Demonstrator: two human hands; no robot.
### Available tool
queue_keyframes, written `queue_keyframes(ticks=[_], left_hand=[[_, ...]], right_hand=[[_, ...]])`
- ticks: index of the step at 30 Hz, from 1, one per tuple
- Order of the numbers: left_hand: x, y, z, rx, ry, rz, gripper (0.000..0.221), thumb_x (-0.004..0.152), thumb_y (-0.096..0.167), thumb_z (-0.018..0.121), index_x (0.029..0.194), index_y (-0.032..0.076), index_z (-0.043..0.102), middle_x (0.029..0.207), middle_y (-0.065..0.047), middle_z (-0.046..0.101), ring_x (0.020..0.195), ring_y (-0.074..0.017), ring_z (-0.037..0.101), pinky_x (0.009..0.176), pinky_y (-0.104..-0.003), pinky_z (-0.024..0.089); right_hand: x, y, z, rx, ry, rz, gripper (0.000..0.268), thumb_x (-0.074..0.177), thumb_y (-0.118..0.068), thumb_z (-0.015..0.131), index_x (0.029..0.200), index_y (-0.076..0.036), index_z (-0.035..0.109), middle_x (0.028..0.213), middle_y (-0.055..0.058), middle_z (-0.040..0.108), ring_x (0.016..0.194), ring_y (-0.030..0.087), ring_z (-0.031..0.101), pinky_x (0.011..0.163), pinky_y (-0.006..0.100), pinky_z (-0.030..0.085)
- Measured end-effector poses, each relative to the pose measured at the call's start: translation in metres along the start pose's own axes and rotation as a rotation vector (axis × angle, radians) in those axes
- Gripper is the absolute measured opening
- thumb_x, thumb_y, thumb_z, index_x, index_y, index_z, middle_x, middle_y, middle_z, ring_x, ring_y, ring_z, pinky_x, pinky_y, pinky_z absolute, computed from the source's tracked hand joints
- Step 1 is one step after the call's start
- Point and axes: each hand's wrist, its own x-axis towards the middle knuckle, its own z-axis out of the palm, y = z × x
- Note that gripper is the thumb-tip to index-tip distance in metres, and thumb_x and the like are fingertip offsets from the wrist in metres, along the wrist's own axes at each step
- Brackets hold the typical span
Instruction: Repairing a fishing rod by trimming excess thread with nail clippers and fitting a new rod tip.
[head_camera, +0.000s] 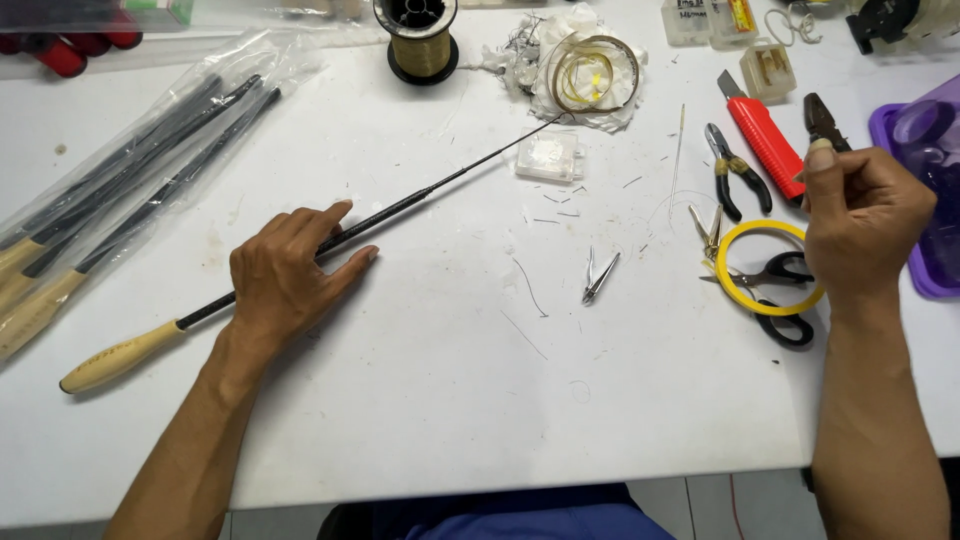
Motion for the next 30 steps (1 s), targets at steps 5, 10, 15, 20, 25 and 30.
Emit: queue_keyframes(ticks=[5, 10, 15, 20, 25, 30], left_hand=[[0.001, 0.0, -0.002, 0.003, -0.012, 0.003, 0.04, 0.091, 0.049, 0.08, 0.121, 0.023, 0.075, 0.09, 0.008, 0.072, 0.079, -0.0186, 0.069, 0.049, -0.034, 0.045], [0.0, -0.001, 0.0, 0.024, 0.0, 0.001, 0.039, 0.092, 0.05, 0.078, 0.12, 0.023, 0.076, 0.09, 0.008, 0.071, 0.078, -0.0184, 0.069, 0.049, -0.034, 0.045], [-0.002, -0.002, 0.001, 0.035, 0.006, 0.003, 0.041, 0.09, 0.05, 0.08, 0.12, 0.022, 0.077, 0.091, 0.007, 0.072, 0.077, -0.0187, 0.069, 0.049, -0.034, 0.045], [0.001, -0.002, -0.003, -0.012, 0.003, -0.002, 0.04, 0.091, 0.046, 0.08, 0.121, 0.021, 0.076, 0.089, 0.007, 0.072, 0.077, -0.0181, 0.069, 0.049, -0.033, 0.046], [0.001, -0.005, -0.007, -0.143, 0.009, 0.001, 0.042, 0.09, 0.038, 0.081, 0.123, 0.012, 0.073, 0.091, -0.002, 0.071, 0.085, -0.0241, 0.067, 0.062, -0.038, 0.052], [0.003, -0.008, -0.012, -0.217, 0.024, 0.061, 0.048, 0.091, 0.034, 0.082, 0.124, 0.002, 0.07, 0.099, -0.011, 0.071, 0.088, -0.0281, 0.065, 0.078, -0.042, 0.051]], right_hand=[[0.0, -0.003, 0.002, -0.009, -0.021, 0.066, 0.037, 0.134, -0.002, 0.069, 0.099, 0.004, 0.059, 0.081, 0.01, 0.053, 0.075, 0.016, 0.048, 0.071, 0.032, 0.039], [0.001, -0.007, 0.004, -0.038, -0.038, 0.074, 0.038, 0.132, -0.004, 0.07, 0.096, 0.003, 0.061, 0.08, 0.008, 0.055, 0.074, 0.015, 0.047, 0.07, 0.03, 0.039], [0.001, -0.018, 0.006, -0.048, -0.064, 0.076, 0.031, 0.131, -0.003, 0.07, 0.102, 0.007, 0.066, 0.089, 0.013, 0.064, 0.08, 0.017, 0.056, 0.073, 0.03, 0.045], [0.0, -0.016, 0.007, -0.061, -0.078, 0.102, 0.031, 0.13, -0.005, 0.071, 0.102, 0.006, 0.065, 0.086, 0.01, 0.061, 0.077, 0.015, 0.053, 0.07, 0.029, 0.042], [-0.002, -0.017, 0.006, -0.089, -0.104, 0.084, 0.026, 0.131, -0.002, 0.071, 0.107, 0.009, 0.069, 0.088, 0.012, 0.062, 0.078, 0.017, 0.052, 0.069, 0.03, 0.042], [-0.004, -0.02, 0.009, -0.114, -0.107, 0.081, 0.028, 0.13, -0.002, 0.072, 0.104, 0.008, 0.067, 0.083, 0.011, 0.057, 0.075, 0.017, 0.048, 0.069, 0.03, 0.039]])
